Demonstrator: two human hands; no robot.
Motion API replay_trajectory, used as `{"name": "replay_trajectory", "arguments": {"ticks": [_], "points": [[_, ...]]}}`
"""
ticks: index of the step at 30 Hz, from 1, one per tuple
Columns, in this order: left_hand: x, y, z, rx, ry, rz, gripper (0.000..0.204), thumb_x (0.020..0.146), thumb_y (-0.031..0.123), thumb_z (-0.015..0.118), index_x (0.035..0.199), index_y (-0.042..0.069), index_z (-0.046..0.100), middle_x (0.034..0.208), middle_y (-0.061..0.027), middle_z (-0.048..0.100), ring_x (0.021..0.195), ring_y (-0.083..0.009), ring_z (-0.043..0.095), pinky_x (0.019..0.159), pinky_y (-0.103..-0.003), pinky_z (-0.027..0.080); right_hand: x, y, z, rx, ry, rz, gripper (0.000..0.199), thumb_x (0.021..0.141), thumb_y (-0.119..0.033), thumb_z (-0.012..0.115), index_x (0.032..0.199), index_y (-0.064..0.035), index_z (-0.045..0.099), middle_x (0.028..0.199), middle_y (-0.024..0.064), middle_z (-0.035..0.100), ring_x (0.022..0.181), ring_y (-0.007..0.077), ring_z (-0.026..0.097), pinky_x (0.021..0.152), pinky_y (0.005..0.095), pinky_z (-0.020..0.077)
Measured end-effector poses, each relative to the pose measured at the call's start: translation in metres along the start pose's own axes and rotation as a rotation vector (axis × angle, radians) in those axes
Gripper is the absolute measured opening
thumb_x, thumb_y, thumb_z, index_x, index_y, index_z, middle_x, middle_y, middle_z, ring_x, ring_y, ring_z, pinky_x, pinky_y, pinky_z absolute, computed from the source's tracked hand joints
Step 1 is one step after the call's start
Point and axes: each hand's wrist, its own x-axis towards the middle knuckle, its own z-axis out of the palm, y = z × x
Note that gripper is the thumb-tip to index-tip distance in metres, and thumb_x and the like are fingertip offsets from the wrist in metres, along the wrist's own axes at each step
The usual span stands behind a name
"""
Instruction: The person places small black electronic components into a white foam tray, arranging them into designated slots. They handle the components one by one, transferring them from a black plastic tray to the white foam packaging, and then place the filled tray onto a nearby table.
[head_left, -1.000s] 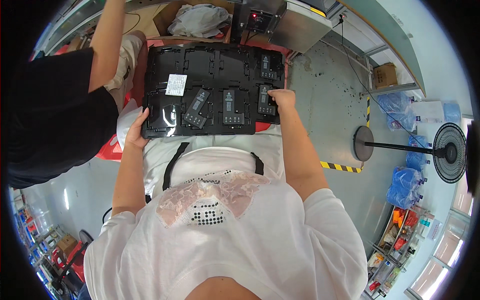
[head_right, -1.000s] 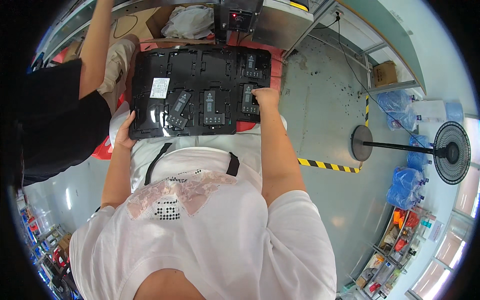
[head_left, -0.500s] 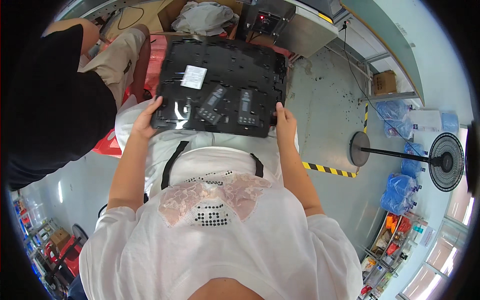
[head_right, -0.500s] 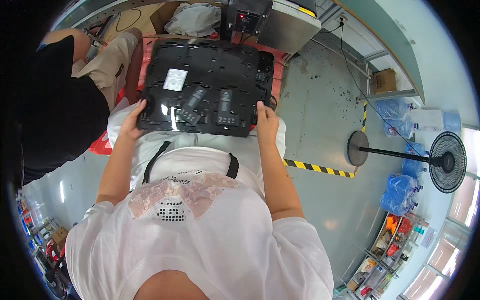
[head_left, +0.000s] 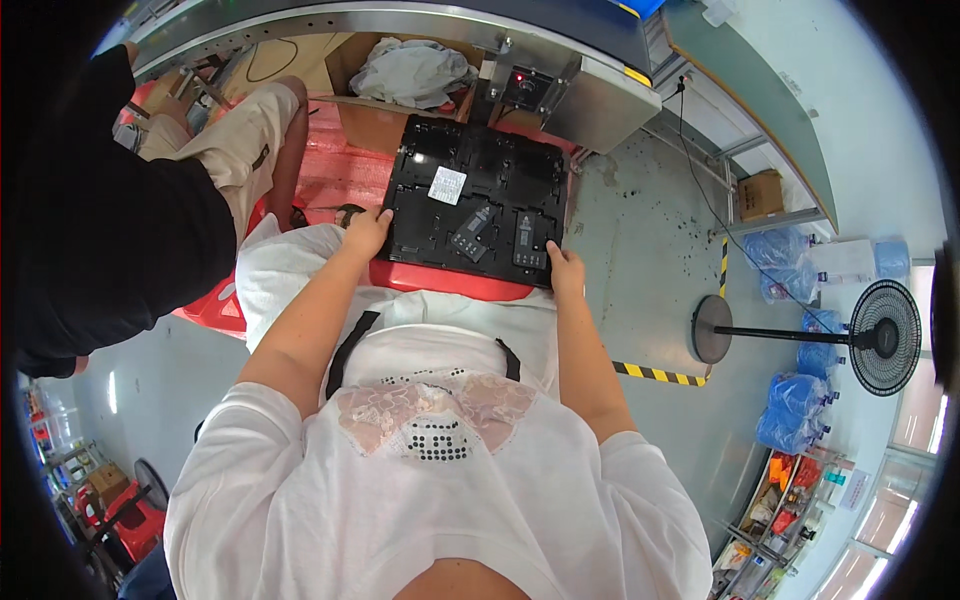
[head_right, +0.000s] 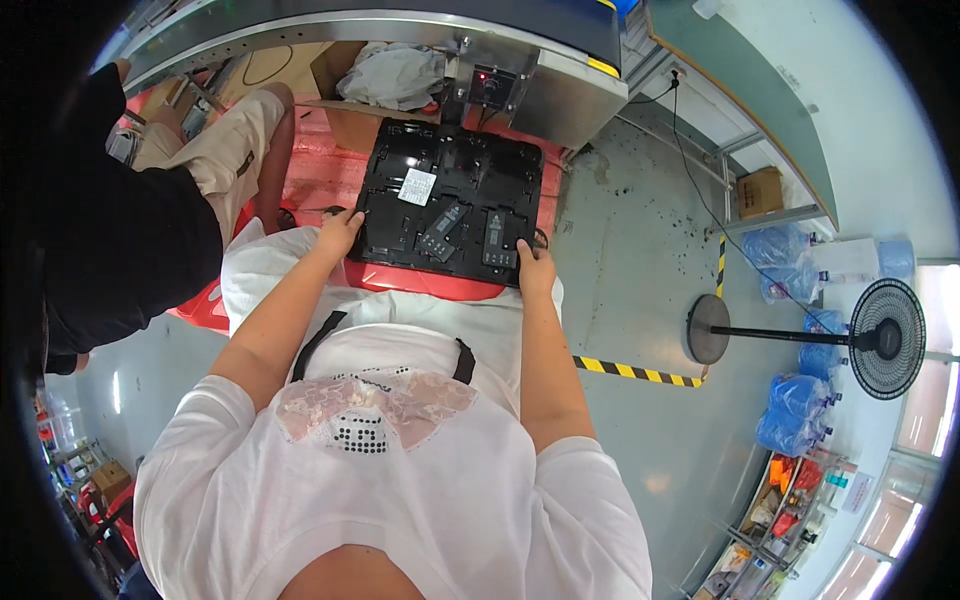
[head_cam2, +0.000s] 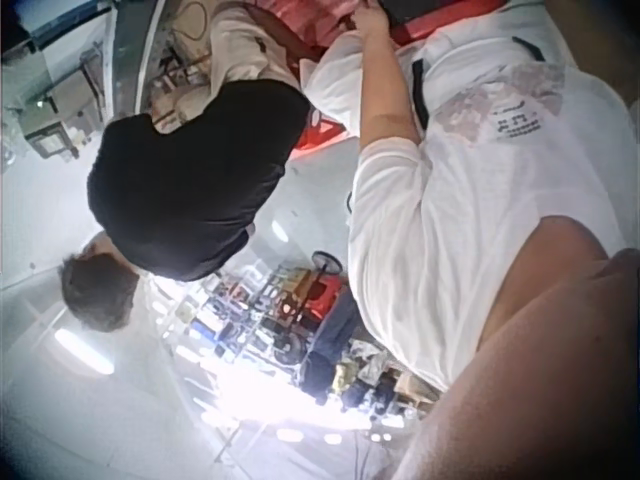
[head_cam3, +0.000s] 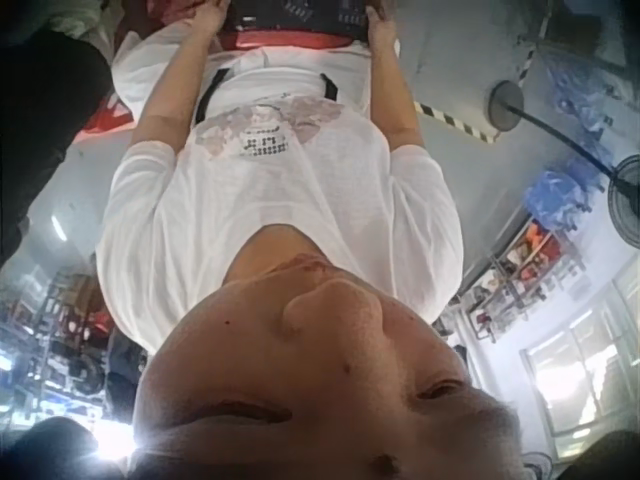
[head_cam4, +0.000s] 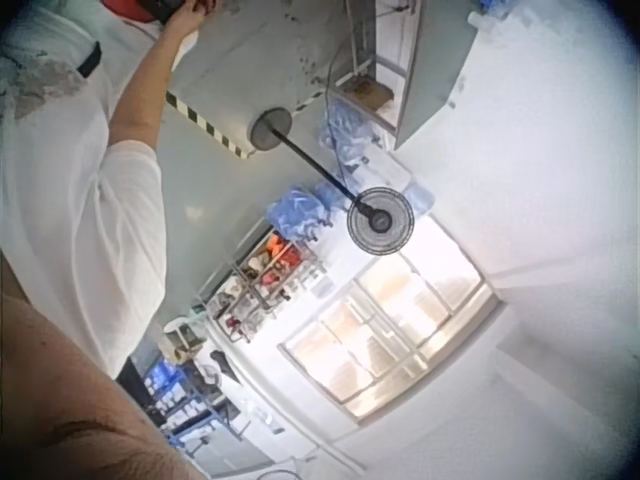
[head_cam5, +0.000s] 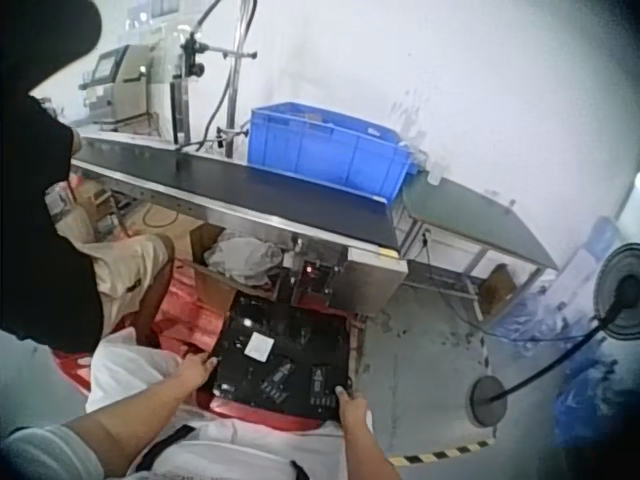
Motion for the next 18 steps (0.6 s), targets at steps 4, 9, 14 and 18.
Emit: {"name": "replay_trajectory", "arguments": {"ticks": [4, 9, 14, 18], "points": [[0.009, 0.002, 0.004, 0.115, -0.019, -0.006, 0.038, 0.086, 0.031, 0.048, 0.105, -0.001, 0.057, 0.099, -0.0311, 0.056, 0.097, -0.0453, 0.053, 0.086, -0.048, 0.042, 0.008, 0.011, -0.001, 0.136, -0.126, 0.199, 0.060, 0.080, -0.041, 0.063, 0.108, 0.0105, 0.054, 0.093, 0.0169, 0.061, 0.081, 0.0264, 0.061, 0.068, 0.0375, 0.0493], [-0.004, -0.013, 0.003, -0.032, 0.010, -0.109, 0.038, 0.085, 0.031, 0.051, 0.102, -0.003, 0.058, 0.095, -0.0252, 0.061, 0.091, -0.0366, 0.059, 0.082, -0.043, 0.046, -0.043, -0.058, -0.033, 0.413, -0.387, 0.452, 0.059, 0.080, -0.043, 0.063, 0.111, 0.0050, 0.051, 0.096, 0.0151, 0.061, 0.081, 0.0238, 0.062, 0.067, 0.0410, 0.0512], [-0.035, 0.030, -0.043, -0.800, -0.360, -0.592, 0.050, 0.078, 0.039, 0.064, 0.105, -0.003, 0.057, 0.091, -0.0102, 0.064, 0.076, -0.0180, 0.063, 0.066, -0.028, 0.050, -0.071, -0.035, -0.060, 0.499, -0.672, 0.482, 0.056, 0.081, -0.037, 0.064, 0.118, 0.0005, 0.045, 0.103, 0.0131, 0.060, 0.088, 0.0208, 0.062, 0.076, 0.0400, 0.0512], [-0.059, 0.039, -0.031, -0.865, -0.466, -0.525, 0.049, 0.078, 0.036, 0.066, 0.104, -0.004, 0.057, 0.088, -0.0093, 0.064, 0.073, -0.0168, 0.063, 0.064, -0.027, 0.050, -0.090, -0.028, -0.074, 0.827, -0.515, 0.430, 0.050, 0.080, -0.016, 0.065, 0.121, 0.0019, 0.042, 0.111, 0.0126, 0.055, 0.098, 0.0208, 0.058, 0.084, 0.0346, 0.0486]]}}
